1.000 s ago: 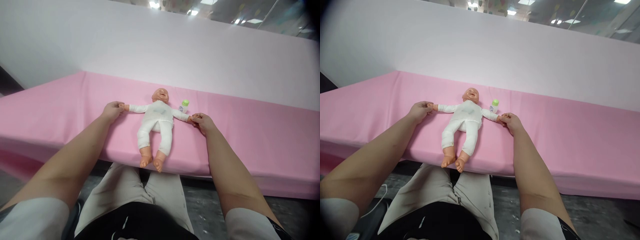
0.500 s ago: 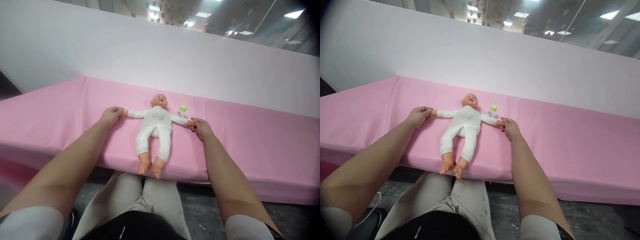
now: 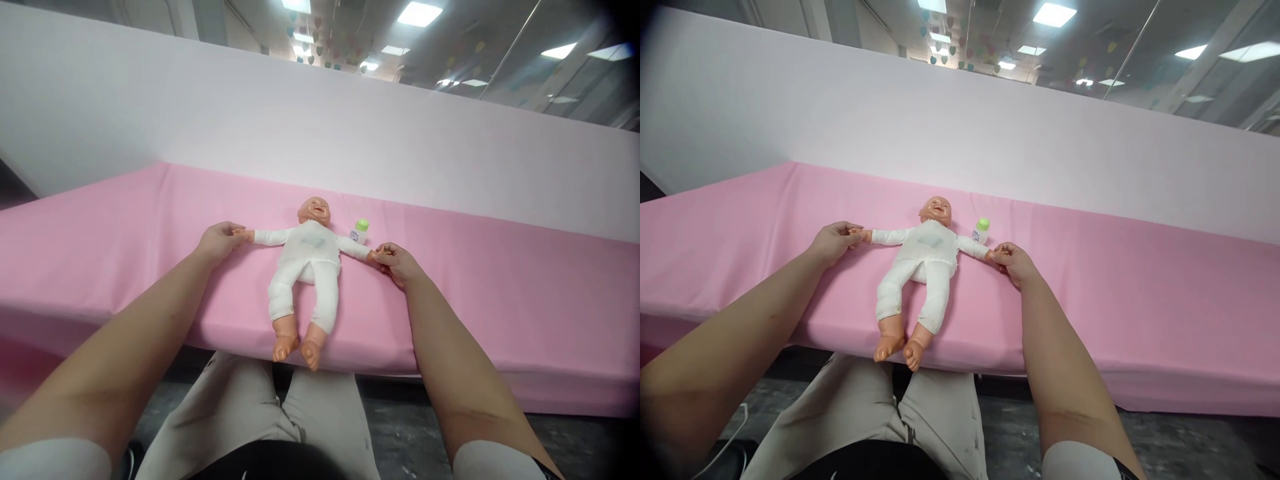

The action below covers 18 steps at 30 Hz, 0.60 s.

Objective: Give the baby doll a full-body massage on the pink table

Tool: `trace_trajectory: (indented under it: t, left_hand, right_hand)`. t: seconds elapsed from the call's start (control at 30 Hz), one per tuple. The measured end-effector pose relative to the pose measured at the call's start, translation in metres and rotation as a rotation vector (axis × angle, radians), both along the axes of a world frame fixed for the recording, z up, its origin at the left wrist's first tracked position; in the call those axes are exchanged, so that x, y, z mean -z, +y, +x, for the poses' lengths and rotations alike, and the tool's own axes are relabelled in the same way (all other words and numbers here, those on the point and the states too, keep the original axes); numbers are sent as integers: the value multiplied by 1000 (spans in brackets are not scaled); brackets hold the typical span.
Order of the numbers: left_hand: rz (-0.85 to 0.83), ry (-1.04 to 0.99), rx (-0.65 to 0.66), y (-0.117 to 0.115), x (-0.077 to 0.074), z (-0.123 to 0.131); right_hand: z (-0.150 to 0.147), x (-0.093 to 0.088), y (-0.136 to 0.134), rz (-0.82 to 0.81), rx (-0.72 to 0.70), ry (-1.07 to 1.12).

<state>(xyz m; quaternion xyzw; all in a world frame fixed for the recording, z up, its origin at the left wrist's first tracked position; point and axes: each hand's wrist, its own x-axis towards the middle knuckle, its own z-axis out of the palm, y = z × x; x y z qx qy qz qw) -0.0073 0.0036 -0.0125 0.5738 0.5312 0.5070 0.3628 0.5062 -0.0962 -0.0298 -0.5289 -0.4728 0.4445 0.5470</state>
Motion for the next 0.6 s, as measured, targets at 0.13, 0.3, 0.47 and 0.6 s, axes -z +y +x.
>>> trace_trajectory:
  t: [0.13, 0.3, 0.47, 0.6]
  left_hand:
    - [1, 24, -14, 1, 1, 0]
    - [3, 37, -35, 5, 5, -4]
    - [-17, -28, -35, 8, 4, -7]
    - [-36, -91, -20, 1, 1, -8]
  right_hand:
    - [-5, -1, 1, -10, 59, -34]
    - [-12, -3, 1, -2, 82, -31]
    - [-13, 0, 6, 3, 112, 18]
    - [-12, 0, 3, -17, 76, 83]
